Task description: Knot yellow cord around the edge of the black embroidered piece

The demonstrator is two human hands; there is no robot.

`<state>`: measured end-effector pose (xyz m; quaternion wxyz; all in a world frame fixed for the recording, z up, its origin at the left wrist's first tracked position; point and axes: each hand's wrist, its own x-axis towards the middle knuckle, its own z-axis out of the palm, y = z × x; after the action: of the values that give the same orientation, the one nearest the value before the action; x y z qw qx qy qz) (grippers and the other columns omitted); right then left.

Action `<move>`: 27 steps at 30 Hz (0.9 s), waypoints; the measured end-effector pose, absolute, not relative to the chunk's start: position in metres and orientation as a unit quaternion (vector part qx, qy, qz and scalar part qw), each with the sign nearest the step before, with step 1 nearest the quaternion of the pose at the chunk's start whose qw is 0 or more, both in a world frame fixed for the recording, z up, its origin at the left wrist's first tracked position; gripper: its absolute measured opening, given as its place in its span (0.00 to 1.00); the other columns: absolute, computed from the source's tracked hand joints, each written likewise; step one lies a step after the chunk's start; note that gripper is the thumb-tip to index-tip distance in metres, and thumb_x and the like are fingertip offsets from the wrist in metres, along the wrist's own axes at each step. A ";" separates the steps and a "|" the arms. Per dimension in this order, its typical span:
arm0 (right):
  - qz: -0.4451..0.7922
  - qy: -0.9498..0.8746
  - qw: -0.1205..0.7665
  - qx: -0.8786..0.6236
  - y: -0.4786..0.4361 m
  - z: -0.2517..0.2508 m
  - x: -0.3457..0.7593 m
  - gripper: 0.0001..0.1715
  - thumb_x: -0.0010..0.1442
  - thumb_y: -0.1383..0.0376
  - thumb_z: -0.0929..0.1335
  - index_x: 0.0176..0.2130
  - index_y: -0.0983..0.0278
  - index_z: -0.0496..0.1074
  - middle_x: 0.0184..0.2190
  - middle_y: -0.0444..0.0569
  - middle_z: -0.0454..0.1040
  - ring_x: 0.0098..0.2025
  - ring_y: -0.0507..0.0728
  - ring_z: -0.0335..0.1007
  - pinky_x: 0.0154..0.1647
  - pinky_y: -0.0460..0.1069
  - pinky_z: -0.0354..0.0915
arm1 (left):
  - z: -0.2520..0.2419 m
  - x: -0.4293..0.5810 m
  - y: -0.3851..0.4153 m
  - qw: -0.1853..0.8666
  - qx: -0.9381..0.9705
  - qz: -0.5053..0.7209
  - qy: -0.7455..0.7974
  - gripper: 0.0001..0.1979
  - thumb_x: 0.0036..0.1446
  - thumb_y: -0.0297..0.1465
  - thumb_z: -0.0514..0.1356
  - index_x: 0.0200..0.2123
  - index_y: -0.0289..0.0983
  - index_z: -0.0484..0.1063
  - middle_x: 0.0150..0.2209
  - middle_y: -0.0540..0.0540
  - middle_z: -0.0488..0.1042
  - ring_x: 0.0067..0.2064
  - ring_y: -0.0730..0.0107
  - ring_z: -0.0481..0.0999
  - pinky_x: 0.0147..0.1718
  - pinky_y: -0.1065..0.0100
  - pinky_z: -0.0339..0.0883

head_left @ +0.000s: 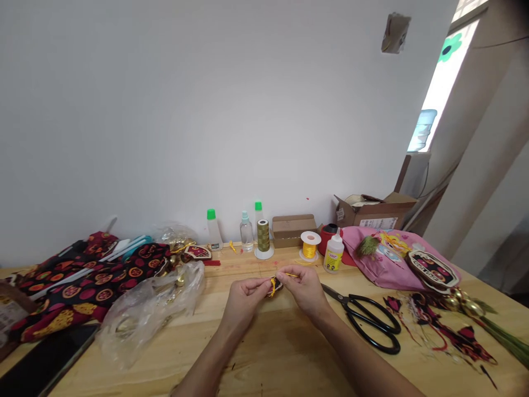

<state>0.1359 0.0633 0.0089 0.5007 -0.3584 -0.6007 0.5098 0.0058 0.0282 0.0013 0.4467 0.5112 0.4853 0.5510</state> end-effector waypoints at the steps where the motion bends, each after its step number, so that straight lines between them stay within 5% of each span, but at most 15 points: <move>1: 0.507 -0.601 0.502 -0.360 0.063 0.009 0.136 0.09 0.42 0.62 0.67 0.21 0.68 0.70 0.19 0.45 0.70 0.22 0.50 0.64 0.23 0.44 0.61 | 0.002 0.006 0.028 0.445 0.512 0.550 0.487 0.12 0.42 0.32 0.59 0.31 0.33 0.74 0.27 0.44 0.77 0.29 0.66 0.73 0.31 0.70 0.65; 27: 0.508 -0.618 0.479 -0.362 0.066 0.006 0.138 0.09 0.43 0.63 0.66 0.22 0.68 0.70 0.20 0.46 0.71 0.23 0.50 0.64 0.25 0.44 0.60 | 0.004 0.008 0.028 0.427 0.520 0.548 0.497 0.10 0.40 0.32 0.60 0.28 0.32 0.72 0.26 0.44 0.76 0.28 0.68 0.72 0.28 0.72 0.64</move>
<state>0.1381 0.0663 0.0057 0.4789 -0.3624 -0.6176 0.5078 0.0076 0.0276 0.0038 0.4272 0.5197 0.4966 0.5484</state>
